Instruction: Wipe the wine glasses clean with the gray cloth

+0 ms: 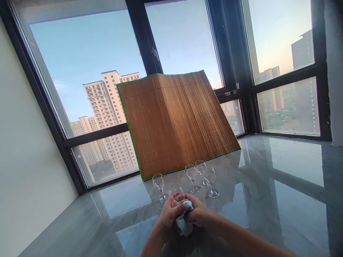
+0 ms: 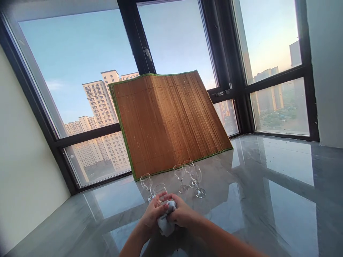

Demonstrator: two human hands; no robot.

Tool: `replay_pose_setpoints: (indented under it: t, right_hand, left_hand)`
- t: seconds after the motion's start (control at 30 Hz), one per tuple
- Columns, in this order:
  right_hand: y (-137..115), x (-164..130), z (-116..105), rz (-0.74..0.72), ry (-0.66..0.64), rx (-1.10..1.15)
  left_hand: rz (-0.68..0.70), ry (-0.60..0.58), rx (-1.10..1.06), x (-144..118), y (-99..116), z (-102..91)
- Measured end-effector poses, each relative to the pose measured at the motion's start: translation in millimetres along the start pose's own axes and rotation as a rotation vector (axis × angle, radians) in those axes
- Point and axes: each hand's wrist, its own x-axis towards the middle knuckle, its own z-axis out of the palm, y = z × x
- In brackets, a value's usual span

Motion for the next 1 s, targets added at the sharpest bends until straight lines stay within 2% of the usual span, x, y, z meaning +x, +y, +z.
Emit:
replay_pose_setpoints:
  t: [0.1,0.2,0.27,0.33,0.5,0.67,0.73,1.0]
  right_hand:
    - [6.1,5.6,0.0,0.007,0.055,-0.019]
    - [9.3,7.0,1.1,-0.031,0.088,-0.007]
    - [10.0,6.4,0.4,-0.035,0.137,-0.019]
    - [9.7,5.4,-2.0,-0.021,0.236,-0.035]
    - [6.1,3.7,-11.6,-0.017,0.515,-0.094]
    - [6.8,6.6,-17.3,0.035,0.551,-0.159]
    - [9.5,9.3,-19.1,0.019,0.568,-0.184]
    - [29.3,21.0,-26.4,-0.198,0.711,-0.292]
  left_hand:
    - [0.046,-0.004,0.161,4.4,-1.2,-9.9]
    - [0.044,-0.066,0.28,3.1,0.7,-14.5]
    - [0.027,-0.043,0.306,0.7,3.0,-13.6]
    - [0.02,0.062,0.309,-1.2,6.1,-11.7]
    - [0.142,0.488,0.253,-1.8,16.5,-17.5]
    - [0.172,0.728,0.117,-0.1,21.6,-33.4]
    - [0.163,0.751,0.07,0.7,20.7,-37.4]
    - [0.205,0.641,-0.193,2.4,21.6,-47.1]
